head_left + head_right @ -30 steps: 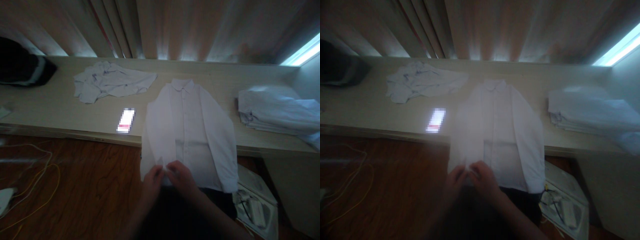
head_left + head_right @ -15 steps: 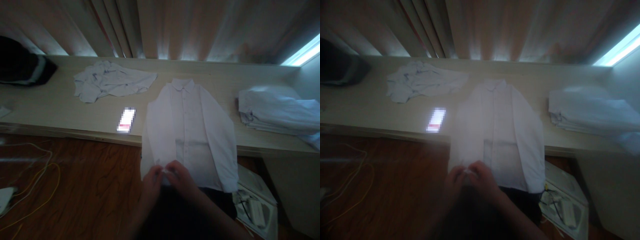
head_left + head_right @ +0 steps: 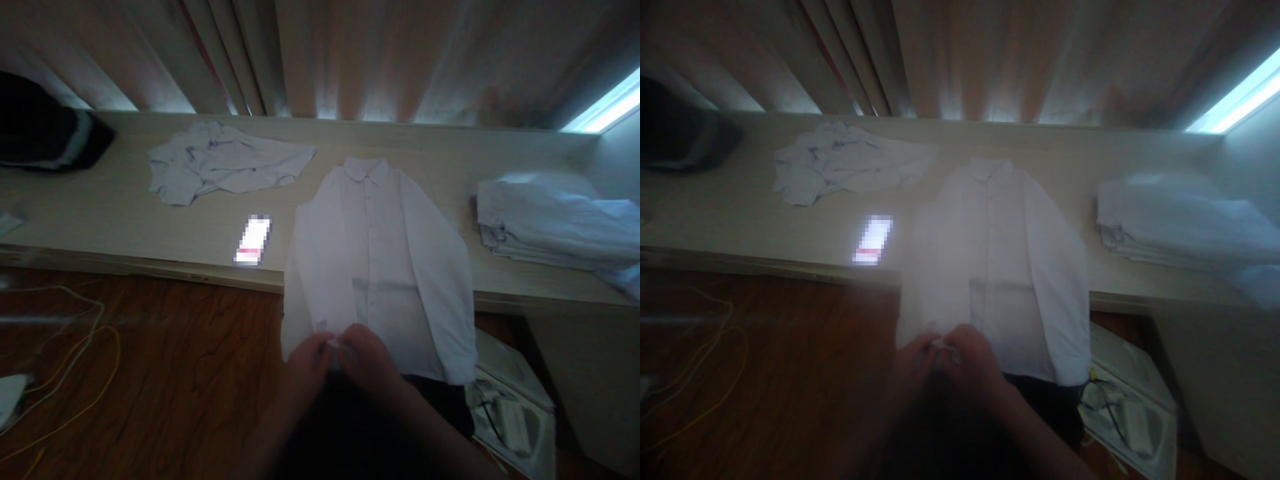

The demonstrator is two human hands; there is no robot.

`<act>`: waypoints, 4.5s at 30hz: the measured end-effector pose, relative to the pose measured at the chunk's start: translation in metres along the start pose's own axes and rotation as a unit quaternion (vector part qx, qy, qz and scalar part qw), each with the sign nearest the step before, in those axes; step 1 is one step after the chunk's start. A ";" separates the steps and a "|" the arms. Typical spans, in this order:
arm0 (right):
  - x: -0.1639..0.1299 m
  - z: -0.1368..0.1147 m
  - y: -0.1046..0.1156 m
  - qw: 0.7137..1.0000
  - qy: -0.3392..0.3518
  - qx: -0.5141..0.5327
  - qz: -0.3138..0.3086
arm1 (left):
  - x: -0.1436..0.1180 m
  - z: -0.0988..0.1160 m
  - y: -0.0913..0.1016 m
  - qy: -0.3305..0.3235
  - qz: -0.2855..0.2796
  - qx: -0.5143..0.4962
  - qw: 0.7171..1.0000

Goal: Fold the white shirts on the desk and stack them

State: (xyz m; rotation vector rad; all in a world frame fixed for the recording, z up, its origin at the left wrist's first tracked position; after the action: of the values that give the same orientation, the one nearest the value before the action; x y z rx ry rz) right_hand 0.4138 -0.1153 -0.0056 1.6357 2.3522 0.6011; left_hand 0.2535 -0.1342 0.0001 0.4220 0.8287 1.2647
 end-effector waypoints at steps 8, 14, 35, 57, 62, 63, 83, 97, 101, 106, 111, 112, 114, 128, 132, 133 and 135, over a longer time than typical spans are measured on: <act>0.003 -0.006 0.007 0.999 0.034 0.007 -0.023 | -0.001 -0.009 -0.004 -0.053 0.010 0.072 0.996; 0.005 -0.007 0.009 0.999 0.033 0.015 -0.029 | 0.001 -0.005 0.004 -0.067 -0.022 0.067 0.995; 0.008 -0.006 0.005 0.998 0.015 -0.003 -0.068 | 0.001 -0.005 0.005 -0.046 0.026 0.039 0.998; 0.007 0.006 0.005 0.996 0.052 -0.068 -0.031 | 0.003 -0.006 -0.004 -0.019 0.021 0.020 0.999; 0.007 0.005 0.005 0.995 0.071 -0.058 -0.026 | 0.002 -0.003 -0.004 -0.010 0.034 0.038 0.999; 0.007 0.005 0.005 0.995 0.071 -0.059 -0.028 | 0.002 -0.003 -0.004 -0.011 0.036 0.044 0.998; 0.008 -0.002 0.004 0.994 0.011 0.044 0.095 | 0.008 0.001 -0.008 -0.095 0.126 0.120 0.980; 0.007 0.001 0.001 0.997 0.019 -0.035 0.073 | 0.003 0.005 -0.003 -0.108 0.052 0.081 0.990; 0.007 -0.003 0.007 0.992 0.059 -0.027 0.112 | 0.002 0.016 -0.004 -0.082 0.054 0.034 0.995; 0.007 -0.009 0.012 0.988 0.089 -0.019 0.124 | 0.002 0.018 -0.007 -0.045 0.072 -0.033 0.996; 0.005 -0.010 0.005 0.993 0.106 0.007 0.056 | 0.003 0.010 -0.004 0.002 0.076 -0.055 0.996; 0.003 -0.009 0.002 0.993 0.099 0.018 0.055 | 0.004 0.009 -0.004 0.005 0.072 -0.056 0.996; 0.000 -0.006 -0.004 0.995 0.059 0.044 0.066 | 0.003 0.009 -0.003 0.003 0.061 -0.055 0.997; -0.006 0.015 -0.033 0.978 -0.065 -0.130 -0.150 | 0.084 -0.052 0.091 0.094 0.125 0.153 0.976; -0.009 0.009 -0.037 0.966 -0.085 -0.147 -0.196 | 0.131 -0.066 0.128 0.142 0.104 0.272 0.946; -0.009 0.007 -0.037 0.965 -0.083 -0.148 -0.202 | 0.140 -0.068 0.132 0.148 0.100 0.285 0.942; -0.006 0.004 -0.037 0.962 -0.083 -0.151 -0.211 | 0.154 -0.072 0.135 0.150 0.102 0.288 0.940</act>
State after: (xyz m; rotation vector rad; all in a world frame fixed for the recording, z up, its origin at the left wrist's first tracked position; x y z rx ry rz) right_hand 0.3866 -0.1310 -0.0262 0.9752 2.2501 0.6619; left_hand 0.1211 0.0381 -0.0007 0.8111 1.4575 1.2812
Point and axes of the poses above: each hand's wrist, its own x-axis towards the middle knuckle, its own y-axis out of the back of the hand, z = x × y, the point moved 1 cm from there along x, towards the middle knuckle, and after that the axes turned 15 degrees about x, right-handed, at the moved point
